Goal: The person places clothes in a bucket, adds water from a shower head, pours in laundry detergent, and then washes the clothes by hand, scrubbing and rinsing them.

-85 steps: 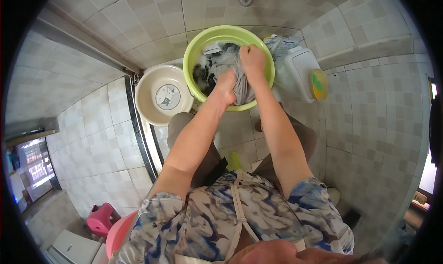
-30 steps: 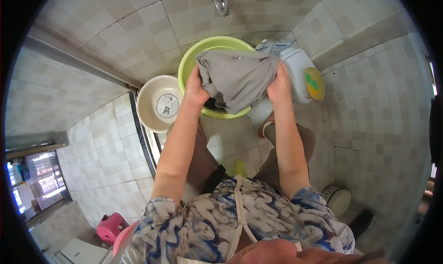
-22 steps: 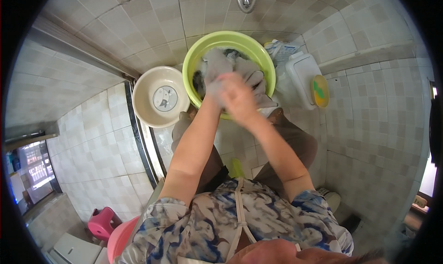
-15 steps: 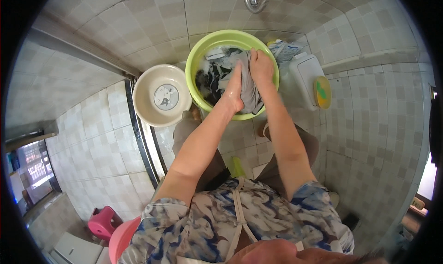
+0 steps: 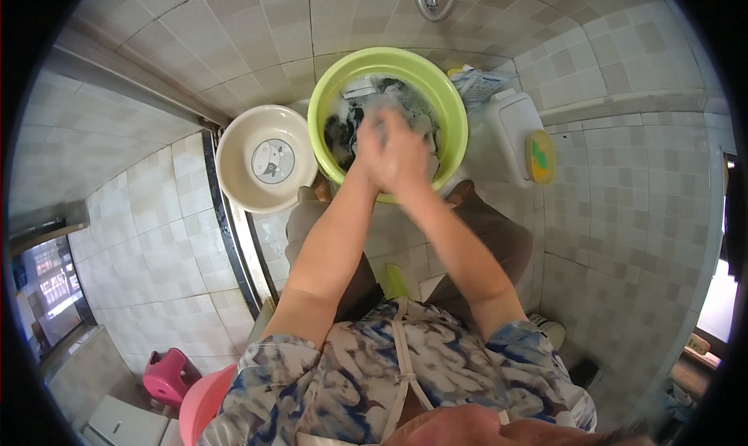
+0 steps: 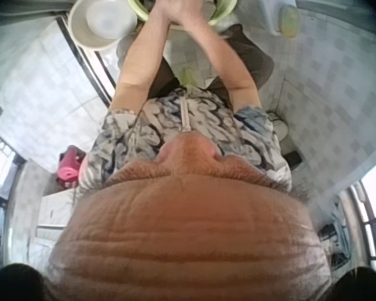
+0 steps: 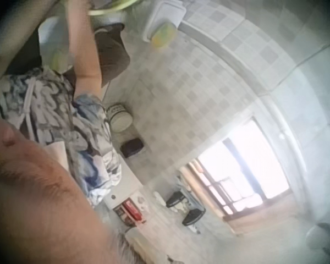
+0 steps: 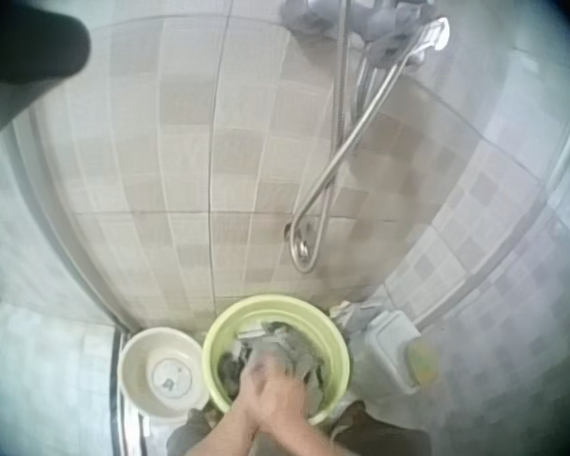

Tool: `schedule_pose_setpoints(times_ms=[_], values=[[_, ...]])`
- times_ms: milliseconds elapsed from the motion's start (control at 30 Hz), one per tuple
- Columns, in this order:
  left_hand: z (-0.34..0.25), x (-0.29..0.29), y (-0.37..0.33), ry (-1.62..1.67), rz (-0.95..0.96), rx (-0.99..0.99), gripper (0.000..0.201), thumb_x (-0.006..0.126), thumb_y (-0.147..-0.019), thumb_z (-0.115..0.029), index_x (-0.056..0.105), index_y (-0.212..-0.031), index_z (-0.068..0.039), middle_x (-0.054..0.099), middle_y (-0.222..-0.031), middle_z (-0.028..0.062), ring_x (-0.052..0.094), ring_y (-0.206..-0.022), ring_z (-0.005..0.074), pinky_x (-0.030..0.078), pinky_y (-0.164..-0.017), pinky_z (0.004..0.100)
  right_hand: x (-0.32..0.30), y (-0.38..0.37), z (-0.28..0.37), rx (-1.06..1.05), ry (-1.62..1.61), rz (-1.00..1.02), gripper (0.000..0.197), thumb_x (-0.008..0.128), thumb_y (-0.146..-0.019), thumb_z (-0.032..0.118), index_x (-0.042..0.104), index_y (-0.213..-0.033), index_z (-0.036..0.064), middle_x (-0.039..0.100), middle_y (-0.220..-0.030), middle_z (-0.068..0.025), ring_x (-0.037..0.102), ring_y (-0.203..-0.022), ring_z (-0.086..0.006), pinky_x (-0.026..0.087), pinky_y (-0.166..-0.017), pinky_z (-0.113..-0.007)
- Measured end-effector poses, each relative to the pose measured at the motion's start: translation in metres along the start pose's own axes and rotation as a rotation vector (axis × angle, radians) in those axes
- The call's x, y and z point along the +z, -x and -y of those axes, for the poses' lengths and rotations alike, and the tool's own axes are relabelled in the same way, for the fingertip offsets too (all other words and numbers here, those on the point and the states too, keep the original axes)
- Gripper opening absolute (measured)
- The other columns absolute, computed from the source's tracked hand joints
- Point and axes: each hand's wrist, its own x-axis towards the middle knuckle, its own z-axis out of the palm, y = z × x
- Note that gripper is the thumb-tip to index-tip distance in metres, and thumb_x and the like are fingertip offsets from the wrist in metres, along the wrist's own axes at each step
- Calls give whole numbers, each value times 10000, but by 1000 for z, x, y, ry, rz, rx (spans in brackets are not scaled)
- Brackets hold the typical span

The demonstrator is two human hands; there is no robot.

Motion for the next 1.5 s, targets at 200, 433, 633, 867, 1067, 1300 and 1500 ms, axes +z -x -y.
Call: schedule_pose_setpoints(times_ms=[200, 433, 633, 867, 1067, 1300, 1500], values=[[16, 60, -11, -173, -359, -346, 716, 452, -825, -655, 459, -1267, -92, 537, -1223, 82, 492, -1133, 223, 390, -954, 413, -14, -73, -73, 178, 179, -70, 426, 438, -836, 369, 626, -818, -12, 613, -764, -268, 601, -719, -443, 484, -709, -499], [14, 32, -34, -579, -336, -184, 683, 574, -834, -480, 396, -1326, -42, 515, -1246, 114, 512, -1107, 234, 410, -944, 392, -34, -40, -116, 52, -478, -196, 224, 536, -786, 125, 601, -977, 26, 626, -906, -165, 603, -853, -334, 480, -743, -367], [48, -28, -40, -111, -154, -55, 194, 540, -853, -257, 582, -927, -83, 629, -846, 85, 610, -765, 215, 504, -705, 361, -9, -14, -66, -263, 66, -141, 194, 519, -791, 227, 618, -793, 61, 634, -723, -152, 616, -664, -359, 495, -631, -450], [58, -31, -8, -43, 22, 71, 210, 458, -875, -172, 582, -1021, -86, 633, -926, 67, 609, -831, 205, 509, -769, 340, -5, -2, -53, -170, 35, -38, 257, 510, -794, 263, 652, -784, 49, 622, -746, -222, 603, -645, -392, 482, -596, -424], [51, 14, -21, -322, -549, -284, 211, 479, -878, -192, 596, -1030, -103, 629, -936, 74, 611, -861, 222, 506, -773, 342, -12, -52, -84, 123, 205, -98, 368, 452, -844, 319, 599, -624, 64, 590, -611, -199, 614, -617, -370, 484, -558, -483], [27, -34, -5, 5, 151, 114, 293, 477, -883, -268, 565, -1067, -58, 604, -1029, 117, 586, -881, 234, 482, -754, 401, 9, 20, -6, -286, -17, -61, 358, 486, -841, 333, 603, -607, 89, 579, -582, -160, 584, -556, -362, 475, -537, -431], [47, 40, -19, -247, -443, -197, 278, 536, -869, -273, 584, -1046, -64, 624, -971, 118, 588, -873, 223, 493, -734, 405, -23, -72, -93, 135, 164, -121, 378, 494, -820, 328, 573, -570, 56, 598, -637, -188, 586, -592, -366, 475, -562, -430]])
